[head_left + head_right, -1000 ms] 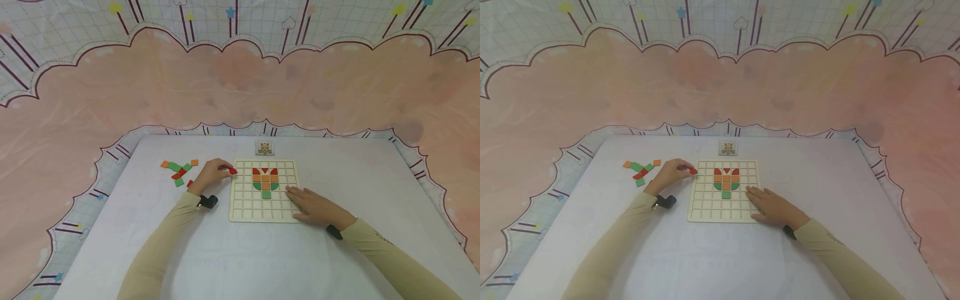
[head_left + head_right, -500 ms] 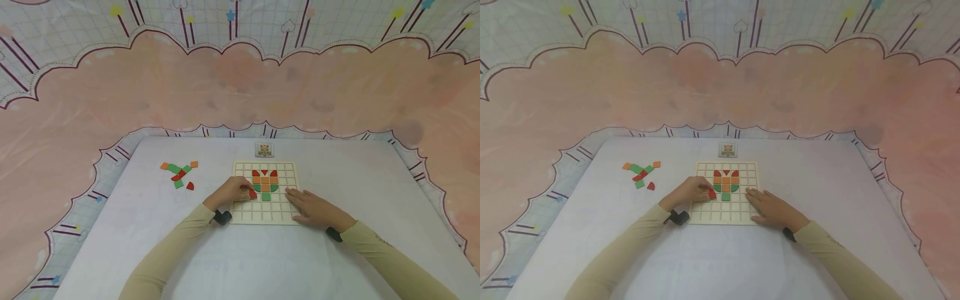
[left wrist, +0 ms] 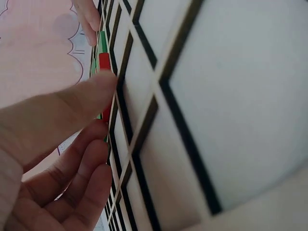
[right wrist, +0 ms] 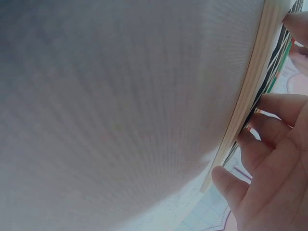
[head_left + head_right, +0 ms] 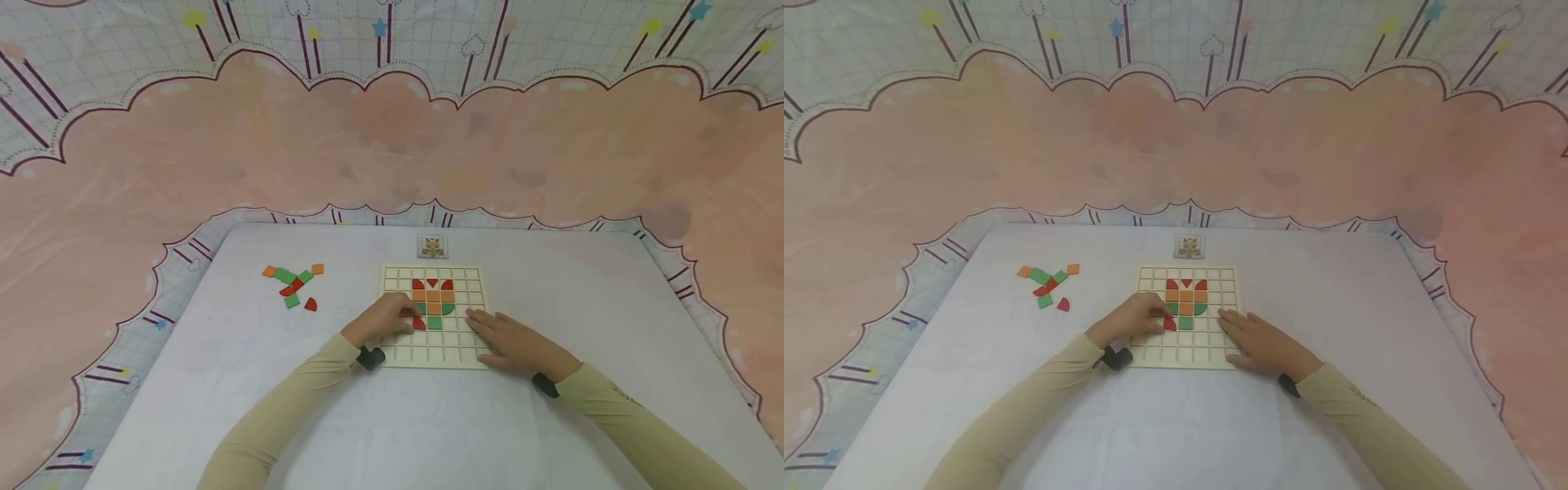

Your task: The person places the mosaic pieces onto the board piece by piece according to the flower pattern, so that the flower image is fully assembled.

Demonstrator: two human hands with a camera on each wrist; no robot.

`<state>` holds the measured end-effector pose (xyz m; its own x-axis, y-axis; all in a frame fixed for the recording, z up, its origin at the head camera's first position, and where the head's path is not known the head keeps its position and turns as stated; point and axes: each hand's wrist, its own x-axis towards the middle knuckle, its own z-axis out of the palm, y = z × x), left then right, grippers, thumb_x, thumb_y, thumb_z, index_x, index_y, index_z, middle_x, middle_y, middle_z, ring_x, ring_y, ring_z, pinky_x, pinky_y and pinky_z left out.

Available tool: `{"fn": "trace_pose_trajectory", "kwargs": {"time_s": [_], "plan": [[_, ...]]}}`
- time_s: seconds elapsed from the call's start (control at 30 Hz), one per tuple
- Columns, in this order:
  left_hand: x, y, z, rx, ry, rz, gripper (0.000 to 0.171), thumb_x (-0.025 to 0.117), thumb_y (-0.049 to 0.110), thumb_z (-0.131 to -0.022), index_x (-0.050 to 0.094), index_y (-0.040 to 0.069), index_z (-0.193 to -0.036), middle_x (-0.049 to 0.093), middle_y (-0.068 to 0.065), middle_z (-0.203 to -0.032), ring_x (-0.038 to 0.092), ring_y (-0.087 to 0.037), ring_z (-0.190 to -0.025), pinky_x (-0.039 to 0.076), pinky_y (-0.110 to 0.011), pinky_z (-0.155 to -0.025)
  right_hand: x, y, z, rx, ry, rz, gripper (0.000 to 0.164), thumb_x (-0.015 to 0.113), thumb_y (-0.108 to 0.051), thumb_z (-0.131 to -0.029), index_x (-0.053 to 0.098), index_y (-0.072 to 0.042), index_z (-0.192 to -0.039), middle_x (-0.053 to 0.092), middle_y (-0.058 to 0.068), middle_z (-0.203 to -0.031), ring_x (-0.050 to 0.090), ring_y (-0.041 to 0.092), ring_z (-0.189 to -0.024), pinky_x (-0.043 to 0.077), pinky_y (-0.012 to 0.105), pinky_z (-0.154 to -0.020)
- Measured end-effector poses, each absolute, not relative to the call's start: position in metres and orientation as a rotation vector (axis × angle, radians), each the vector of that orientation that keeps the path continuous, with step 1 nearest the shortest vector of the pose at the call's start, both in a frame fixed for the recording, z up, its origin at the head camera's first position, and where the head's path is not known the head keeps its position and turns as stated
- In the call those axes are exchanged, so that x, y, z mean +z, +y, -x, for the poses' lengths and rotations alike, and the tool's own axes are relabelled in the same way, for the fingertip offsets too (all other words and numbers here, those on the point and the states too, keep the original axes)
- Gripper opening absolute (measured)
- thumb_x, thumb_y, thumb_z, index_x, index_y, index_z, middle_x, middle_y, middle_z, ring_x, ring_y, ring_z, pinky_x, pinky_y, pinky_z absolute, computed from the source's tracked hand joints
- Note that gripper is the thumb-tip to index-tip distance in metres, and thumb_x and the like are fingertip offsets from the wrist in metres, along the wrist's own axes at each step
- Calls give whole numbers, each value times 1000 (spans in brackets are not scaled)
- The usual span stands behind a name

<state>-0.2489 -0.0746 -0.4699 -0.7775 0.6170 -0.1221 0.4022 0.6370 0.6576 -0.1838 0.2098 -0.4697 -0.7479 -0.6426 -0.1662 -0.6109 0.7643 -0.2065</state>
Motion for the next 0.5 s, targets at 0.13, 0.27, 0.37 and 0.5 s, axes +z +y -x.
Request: {"fn": "trace_pose_trajectory", "kwargs": {"time_s": [0.13,0.27,0.37,0.5], "plan": [[-469,-74,247,903,2532,-807,23,74,13,-80,71,7,-102,67,-5,-101,59,-18,-100,49,-32,-91,-469,210,184,-217,2728,979,71,55,-40,-92,27,-6,-148,24,10,-156,25,27,-143,26,48,-114],[-469,-74,248,890,2562,-844,21,73,15,-80,72,7,-100,68,-4,-99,60,-17,-96,50,-29,-86,-468,210,183,-215,2736,975,71,56,-40,-92,28,-7,-148,24,9,-156,26,27,-143,26,48,-114],[-470,-74,249,867,2583,-846,20,74,16,-80,73,7,-98,69,-4,-97,60,-15,-94,50,-28,-83,-468,209,183,-204,2739,976,70,56,-41,-92,29,-7,-147,25,9,-156,26,26,-143,27,48,-114],[-470,-72,249,849,2601,-832,19,75,16,-79,74,8,-96,68,-3,-94,59,-14,-91,50,-28,-82,-469,209,183,-194,2744,981,70,56,-41,-92,30,-7,-147,25,9,-156,27,26,-142,27,48,-114]]}}
